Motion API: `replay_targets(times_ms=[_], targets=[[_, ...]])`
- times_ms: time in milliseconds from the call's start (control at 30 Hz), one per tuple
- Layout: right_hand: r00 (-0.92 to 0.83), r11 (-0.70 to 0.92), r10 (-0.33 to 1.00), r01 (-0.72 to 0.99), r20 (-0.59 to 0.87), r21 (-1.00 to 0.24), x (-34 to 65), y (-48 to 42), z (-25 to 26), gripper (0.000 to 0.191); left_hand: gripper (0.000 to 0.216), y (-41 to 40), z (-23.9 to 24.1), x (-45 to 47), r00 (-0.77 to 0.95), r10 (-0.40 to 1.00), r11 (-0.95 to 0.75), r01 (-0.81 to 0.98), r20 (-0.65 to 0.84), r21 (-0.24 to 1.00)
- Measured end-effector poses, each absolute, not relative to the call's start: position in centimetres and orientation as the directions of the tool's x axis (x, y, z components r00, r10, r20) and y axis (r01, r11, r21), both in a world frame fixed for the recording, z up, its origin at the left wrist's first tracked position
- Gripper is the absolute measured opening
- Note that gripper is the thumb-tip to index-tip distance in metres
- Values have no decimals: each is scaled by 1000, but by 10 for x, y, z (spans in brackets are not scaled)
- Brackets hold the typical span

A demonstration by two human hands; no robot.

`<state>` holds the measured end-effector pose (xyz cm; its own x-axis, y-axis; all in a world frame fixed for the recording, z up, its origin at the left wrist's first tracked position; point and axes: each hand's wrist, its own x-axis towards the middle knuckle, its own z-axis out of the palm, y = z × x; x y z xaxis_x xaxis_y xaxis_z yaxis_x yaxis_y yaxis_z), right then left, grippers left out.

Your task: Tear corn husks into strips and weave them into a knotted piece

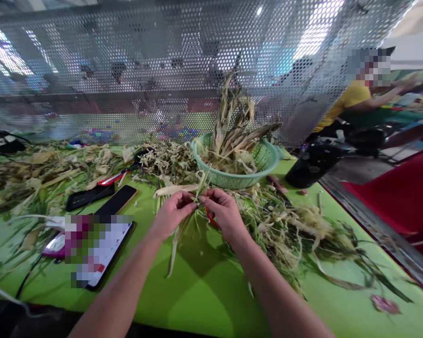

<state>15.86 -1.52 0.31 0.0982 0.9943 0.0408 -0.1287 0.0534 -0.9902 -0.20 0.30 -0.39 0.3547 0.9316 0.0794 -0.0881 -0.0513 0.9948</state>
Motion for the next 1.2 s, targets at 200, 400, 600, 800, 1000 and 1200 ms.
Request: replay_targets(times_ms=[200, 400, 600, 800, 1000, 1200], targets=[[74, 125, 989, 10, 125, -992, 157, -16, -1, 27, 11, 0, -4, 0, 340, 938, -40, -87, 68, 995], [54, 189, 980, 30, 190, -982, 151, -18, -1, 26, 12, 3, -12, -2, 411, 911, 88, -149, -19, 985], [97, 93, 991, 37, 96, -995, 156, -15, -6, 29, 20, 3, -11, -2, 401, 916, 101, -203, -12, 974], [57, 79, 994, 175, 90, -981, 158, -13, -5, 29, 14, 6, -12, -2, 253, 967, -11, -22, 16, 1000], [7, 161, 984, 381, 176, -911, 155, -16, -3, 31, 6, 1, -10, 1, 148, 967, -251, 412, 207, 876], [92, 179, 961, 509, 259, -842, 154, -18, -10, 29, 11, -8, -11, 10, 205, 919, -389, 617, 337, 684]])
